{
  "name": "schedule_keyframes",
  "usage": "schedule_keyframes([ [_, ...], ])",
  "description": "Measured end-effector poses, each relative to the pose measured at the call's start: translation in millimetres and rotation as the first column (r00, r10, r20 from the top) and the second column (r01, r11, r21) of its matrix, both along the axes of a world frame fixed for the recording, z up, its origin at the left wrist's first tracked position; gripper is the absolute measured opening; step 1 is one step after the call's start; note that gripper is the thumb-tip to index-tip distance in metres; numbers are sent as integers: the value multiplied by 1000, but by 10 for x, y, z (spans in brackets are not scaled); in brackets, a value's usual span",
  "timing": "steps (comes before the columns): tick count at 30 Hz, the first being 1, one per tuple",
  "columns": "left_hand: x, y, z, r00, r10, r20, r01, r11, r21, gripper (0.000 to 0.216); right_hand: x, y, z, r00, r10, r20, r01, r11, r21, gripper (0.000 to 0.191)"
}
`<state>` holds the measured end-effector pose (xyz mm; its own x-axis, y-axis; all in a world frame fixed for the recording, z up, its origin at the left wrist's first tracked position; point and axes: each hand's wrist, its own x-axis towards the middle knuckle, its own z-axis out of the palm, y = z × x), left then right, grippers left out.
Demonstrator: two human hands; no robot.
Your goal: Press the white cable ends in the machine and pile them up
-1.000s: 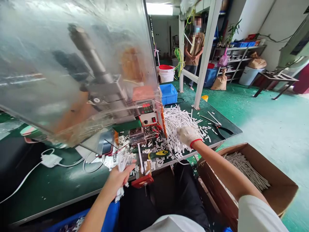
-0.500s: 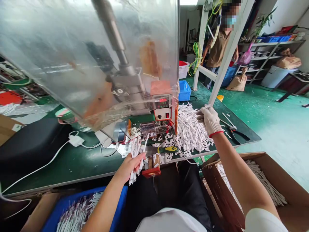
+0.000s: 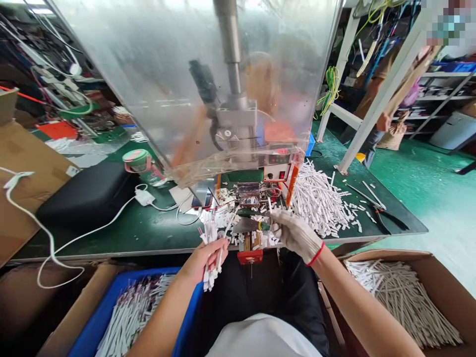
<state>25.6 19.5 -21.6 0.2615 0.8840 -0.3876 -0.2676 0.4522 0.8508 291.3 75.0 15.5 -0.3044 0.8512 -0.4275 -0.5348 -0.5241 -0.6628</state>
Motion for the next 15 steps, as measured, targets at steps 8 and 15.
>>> schedule_keyframes([
  [8, -174, -116, -112, 868, -95, 488, 103, 995, 11, 50, -429, 88, -202, 982, 125, 140, -125, 992, -9, 17],
  [15, -181, -138, -212, 871, -37, 490, 48, 999, -10, 45, -724, 173, -374, 933, 48, 356, -110, 981, 157, 31],
])
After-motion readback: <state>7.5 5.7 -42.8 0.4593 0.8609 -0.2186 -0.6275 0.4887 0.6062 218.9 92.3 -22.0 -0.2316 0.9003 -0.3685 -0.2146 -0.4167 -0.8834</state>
